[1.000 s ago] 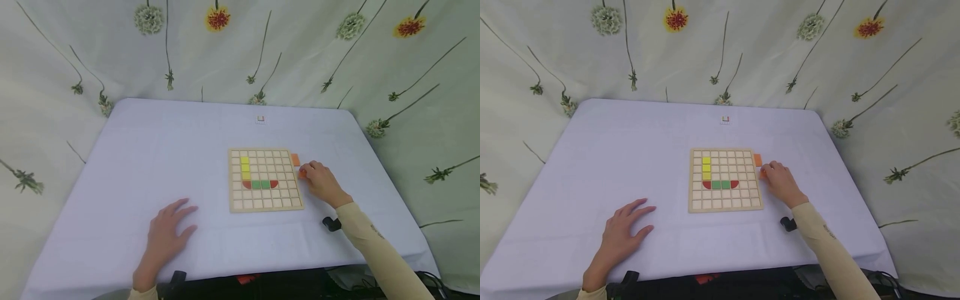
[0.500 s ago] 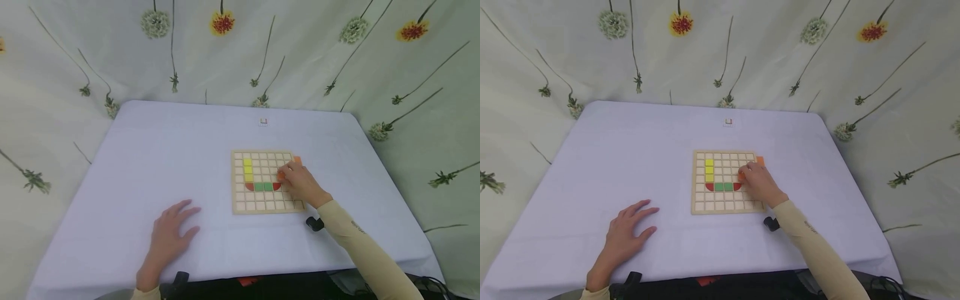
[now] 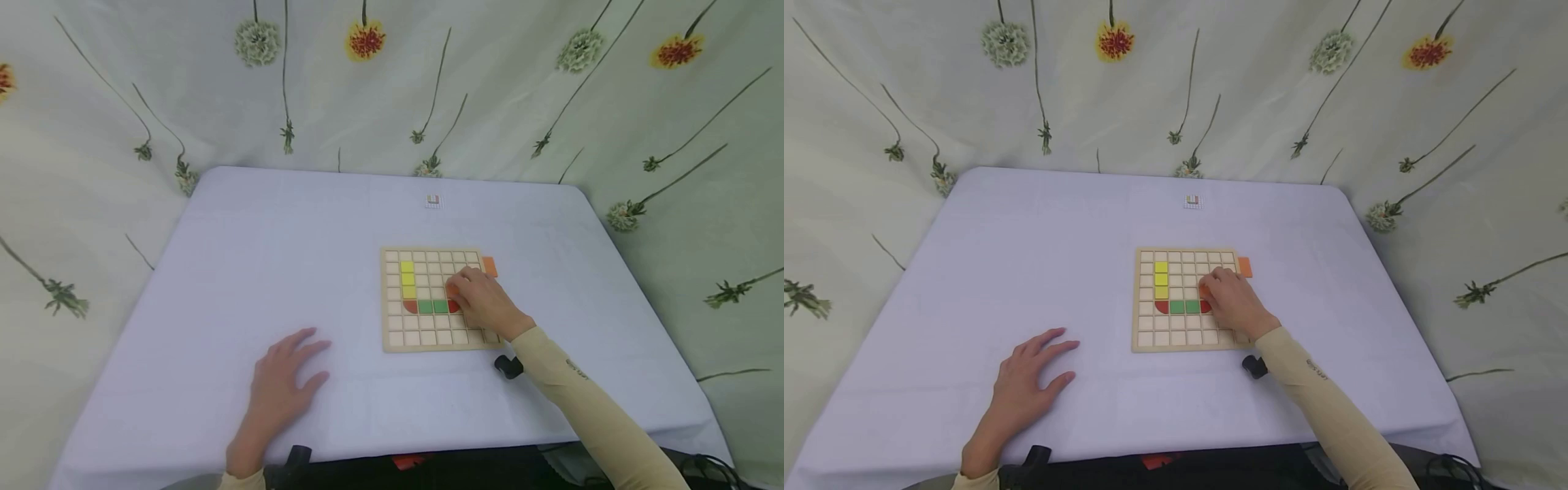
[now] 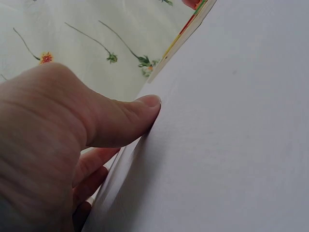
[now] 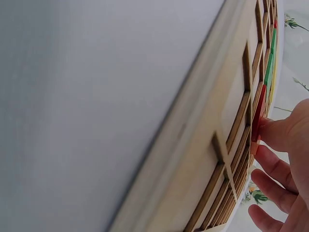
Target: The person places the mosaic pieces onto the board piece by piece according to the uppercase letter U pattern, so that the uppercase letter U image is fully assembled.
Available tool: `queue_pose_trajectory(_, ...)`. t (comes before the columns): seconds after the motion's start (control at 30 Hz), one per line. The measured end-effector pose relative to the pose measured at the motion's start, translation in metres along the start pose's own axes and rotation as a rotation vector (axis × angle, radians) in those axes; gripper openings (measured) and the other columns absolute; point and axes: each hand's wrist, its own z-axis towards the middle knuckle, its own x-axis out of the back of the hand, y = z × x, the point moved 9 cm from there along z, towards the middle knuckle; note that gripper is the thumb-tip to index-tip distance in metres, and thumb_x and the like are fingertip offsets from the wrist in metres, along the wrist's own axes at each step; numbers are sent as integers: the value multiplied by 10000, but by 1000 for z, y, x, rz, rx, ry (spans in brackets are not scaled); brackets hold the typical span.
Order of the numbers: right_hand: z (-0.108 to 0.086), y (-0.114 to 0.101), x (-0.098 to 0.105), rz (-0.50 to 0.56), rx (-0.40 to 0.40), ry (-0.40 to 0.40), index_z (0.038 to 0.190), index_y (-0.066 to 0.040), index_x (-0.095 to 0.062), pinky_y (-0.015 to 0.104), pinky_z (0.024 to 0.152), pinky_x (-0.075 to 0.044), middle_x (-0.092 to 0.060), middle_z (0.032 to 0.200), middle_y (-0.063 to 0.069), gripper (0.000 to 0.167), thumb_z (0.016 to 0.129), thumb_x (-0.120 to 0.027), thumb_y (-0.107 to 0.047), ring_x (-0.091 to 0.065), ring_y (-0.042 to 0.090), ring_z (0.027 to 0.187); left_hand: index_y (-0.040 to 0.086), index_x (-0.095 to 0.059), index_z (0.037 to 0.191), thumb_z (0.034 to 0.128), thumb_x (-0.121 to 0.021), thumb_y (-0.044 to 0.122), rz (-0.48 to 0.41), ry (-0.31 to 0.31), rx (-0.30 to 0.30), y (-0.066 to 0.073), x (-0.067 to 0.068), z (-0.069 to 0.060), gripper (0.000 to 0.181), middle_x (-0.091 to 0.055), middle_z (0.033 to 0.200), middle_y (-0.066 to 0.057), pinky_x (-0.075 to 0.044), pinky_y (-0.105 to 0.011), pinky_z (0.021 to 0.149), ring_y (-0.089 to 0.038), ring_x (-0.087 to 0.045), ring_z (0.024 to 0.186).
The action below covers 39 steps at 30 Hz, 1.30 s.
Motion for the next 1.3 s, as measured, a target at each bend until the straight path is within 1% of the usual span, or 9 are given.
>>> queue_pose_trajectory(0.2, 1, -1, 3, 1, 13, 9, 1134, -99, -693, 447, 896, -525, -665, 1101, 78, 180, 955, -674, -95, -625, 262, 1017, 198, -669, 1302, 859, -789, 200, -6, 8, -8, 2, 3, 1, 459, -520, 1508, -95, -328, -675, 1049, -385, -442, 1380)
queue_pose_trajectory(0.3, 1, 1, 7, 19, 2, 32, 1146, -73, -692, 449, 871, -534, -674, 1127, 98, 190, 962, -649, -92, -630, 273, 1026, 196, -669, 1304, 860, -789, 200, -9, 3, -4, 2, 3, 1, 460, -521, 1507, -97, -324, -677, 1051, -386, -440, 1382)
queue_pose_trajectory(0.4, -1, 11, 14, 27, -54, 66, 1170, -40, -674, 481, 903, -529, -665, 1170, 127, 212, 968, -620, -76, -628, 303, 1070, 197, -668, 1305, 859, -788, 200, -11, -1, 3, 1, 3, 1, 461, -519, 1508, -96, -321, -680, 1047, -387, -435, 1386)
queue_pose_trajectory(0.53, -5, 35, 20, 15, -165, 87, 1205, -12, -652, 523, 957, -508, -642, 1196, 157, 243, 970, -606, -50, -609, 343, 1128, 202, -667, 1307, 862, -787, 206, -10, -9, 10, 1, 2, 0, 461, -516, 1513, -90, -320, -682, 1047, -386, -431, 1392)
queue_pose_trajectory(0.63, -7, 54, 21, 2, -220, 85, 1209, 4, -655, 514, 928, -520, -646, 1188, 175, 245, 975, -611, -55, -609, 358, 1123, 204, -668, 1307, 863, -787, 209, -9, -17, 12, 0, 1, 0, 460, -514, 1515, -89, -320, -680, 1051, -384, -432, 1394)
queue_pose_trajectory(0.87, -12, 81, 15, -44, -271, -4, 1209, 26, -638, 507, 907, -525, -644, 1162, 193, 262, 991, -635, -120, -605, 365, 1085, 208, -669, 1306, 866, -783, 209, -4, -24, 16, 1, 1, 0, 454, -516, 1514, -86, -325, -679, 1046, -383, -431, 1396)
queue_pose_trajectory(0.97, -13, 85, 13, -57, -264, -38, 1225, 30, -632, 501, 917, -530, -646, 1170, 198, 283, 978, -651, -105, -608, 363, 1083, 207, -670, 1303, 864, -784, 210, -4, -23, 14, 1, 1, 0, 453, -519, 1512, -87, -330, -675, 1044, -383, -437, 1391)
queue_pose_trajectory(1.1, -12, 87, 13, -62, -256, -52, 1230, 30, -632, 499, 910, -534, -650, 1157, 201, 294, 961, -668, -81, -611, 359, 1063, 206, -673, 1297, 859, -789, 212, -3, -14, 7, 0, 1, 0, 452, -525, 1506, -89, -339, -672, 1039, -383, -449, 1380)
queue_pose_trajectory(1.3, -13, 91, 15, -50, -287, -62, 1171, 5, -655, 487, 899, -521, -646, 1097, 175, 241, 951, -689, -86, -589, 330, 1017, 210, -671, 1300, 861, -790, 216, -9, -12, 7, -2, 0, 0, 455, -521, 1511, -84, -327, -673, 1045, -381, -442, 1388)
